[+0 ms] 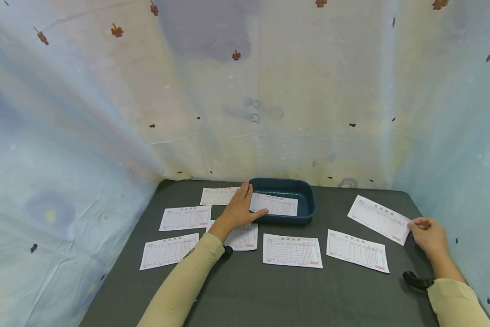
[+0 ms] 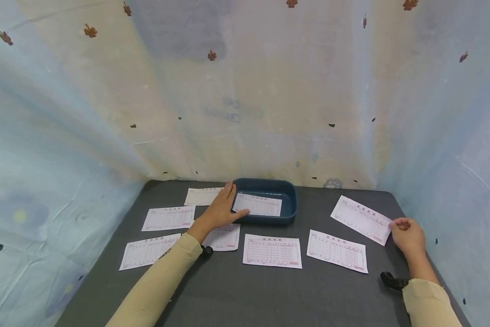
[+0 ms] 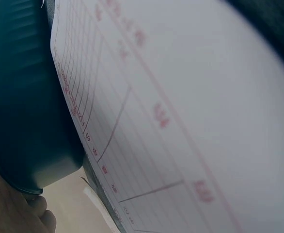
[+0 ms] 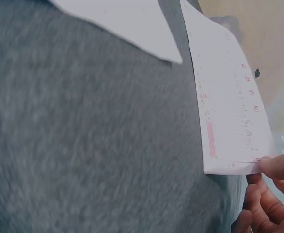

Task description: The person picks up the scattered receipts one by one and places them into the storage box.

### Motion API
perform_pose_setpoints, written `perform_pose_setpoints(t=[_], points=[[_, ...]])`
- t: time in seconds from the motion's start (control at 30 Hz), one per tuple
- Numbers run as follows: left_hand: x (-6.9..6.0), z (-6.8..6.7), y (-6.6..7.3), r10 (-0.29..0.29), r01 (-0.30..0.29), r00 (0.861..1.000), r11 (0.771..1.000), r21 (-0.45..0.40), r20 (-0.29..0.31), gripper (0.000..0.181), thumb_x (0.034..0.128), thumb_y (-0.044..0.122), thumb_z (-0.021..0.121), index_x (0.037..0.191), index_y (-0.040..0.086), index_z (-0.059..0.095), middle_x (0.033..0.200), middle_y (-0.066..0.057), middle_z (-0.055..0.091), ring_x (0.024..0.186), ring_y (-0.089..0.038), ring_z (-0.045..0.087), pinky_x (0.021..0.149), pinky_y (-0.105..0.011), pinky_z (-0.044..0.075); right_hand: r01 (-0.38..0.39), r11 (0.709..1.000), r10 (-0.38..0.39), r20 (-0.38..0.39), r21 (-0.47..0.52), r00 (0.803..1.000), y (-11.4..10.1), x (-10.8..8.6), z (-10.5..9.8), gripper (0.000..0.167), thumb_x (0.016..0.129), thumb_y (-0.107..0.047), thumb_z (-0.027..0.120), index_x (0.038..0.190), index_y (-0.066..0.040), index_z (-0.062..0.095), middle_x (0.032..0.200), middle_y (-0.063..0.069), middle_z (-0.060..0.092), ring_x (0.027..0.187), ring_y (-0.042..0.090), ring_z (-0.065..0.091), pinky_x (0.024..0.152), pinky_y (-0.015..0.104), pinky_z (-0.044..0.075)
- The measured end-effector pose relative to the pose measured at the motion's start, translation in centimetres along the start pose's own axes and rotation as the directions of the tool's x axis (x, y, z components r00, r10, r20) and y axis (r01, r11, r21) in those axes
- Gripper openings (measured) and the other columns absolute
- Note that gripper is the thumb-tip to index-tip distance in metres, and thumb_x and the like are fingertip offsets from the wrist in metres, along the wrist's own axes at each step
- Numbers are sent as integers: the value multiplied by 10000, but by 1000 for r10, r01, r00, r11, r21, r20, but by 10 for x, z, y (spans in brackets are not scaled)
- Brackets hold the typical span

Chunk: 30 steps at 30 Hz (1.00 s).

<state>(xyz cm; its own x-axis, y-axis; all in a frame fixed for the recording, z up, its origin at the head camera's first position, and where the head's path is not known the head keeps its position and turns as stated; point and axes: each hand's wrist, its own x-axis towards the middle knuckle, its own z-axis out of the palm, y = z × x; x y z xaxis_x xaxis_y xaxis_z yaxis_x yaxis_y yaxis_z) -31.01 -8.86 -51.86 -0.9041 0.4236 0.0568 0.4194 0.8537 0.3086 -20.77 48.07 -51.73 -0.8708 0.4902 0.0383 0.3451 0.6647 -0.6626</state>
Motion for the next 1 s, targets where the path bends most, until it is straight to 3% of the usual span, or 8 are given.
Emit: perform_pose_setpoints(t=[0.13, 0.33, 0.47, 0.77, 1.0], points=[[0, 0, 0, 2, -1, 1000, 1000, 3, -2, 1178, 984, 803, 515, 1708, -1, 51, 1804, -171, -19, 1674, -290, -6, 1348, -442, 65, 31, 1000, -31, -22, 5, 999, -4, 0, 3, 300, 1084, -174, 559, 1197, 104, 559, 1016, 267, 634, 813, 242, 551, 572, 250, 392], [0, 0, 0, 6, -6, 1000, 1000, 1, -4, 1173, 988, 801, 512, 1707, -5, 54, 1802, -182, -7, 1673, -288, -10, 1349, -448, 65, 65, 998, -65, -52, 5, 997, -14, -2, 6, 296, 1095, -209, 563, 1215, 61, 583, 898, 124, 716, 706, 71, 500, 579, 241, 393], [-1, 0, 0, 6, -6, 1000, 1000, -2, -4, 1169, 990, 791, 521, 1707, -6, 53, 1801, -184, -5, 1673, -300, 0, 1348, -458, 73, 64, 997, -61, -65, 42, 996, -24, -6, 9, 304, 1107, -218, 558, 1243, 52, 584, 916, 120, 747, 673, 19, 500, 562, 231, 409], [-1, -2, 3, 12, -12, 1000, 1000, 20, -19, 1158, 998, 782, 517, 1705, -19, 68, 1794, -213, 32, 1671, -327, 33, 1350, -459, 78, 25, 989, -14, -74, 145, 997, -45, -13, 18, 345, 1108, -289, 559, 1321, -17, 578, 834, -138, 689, 689, -1, 525, 574, 225, 431], [-3, -5, 6, 18, -17, 1000, 999, 30, -22, 1153, 1001, 776, 521, 1697, -39, 95, 1788, -231, 59, 1667, -354, 64, 1348, -493, 100, 40, 970, -26, -59, 241, 998, -64, -21, 26, 286, 1105, -288, 596, 1279, -61, 596, 857, -158, 710, 736, 55, 590, 606, 218, 442]])
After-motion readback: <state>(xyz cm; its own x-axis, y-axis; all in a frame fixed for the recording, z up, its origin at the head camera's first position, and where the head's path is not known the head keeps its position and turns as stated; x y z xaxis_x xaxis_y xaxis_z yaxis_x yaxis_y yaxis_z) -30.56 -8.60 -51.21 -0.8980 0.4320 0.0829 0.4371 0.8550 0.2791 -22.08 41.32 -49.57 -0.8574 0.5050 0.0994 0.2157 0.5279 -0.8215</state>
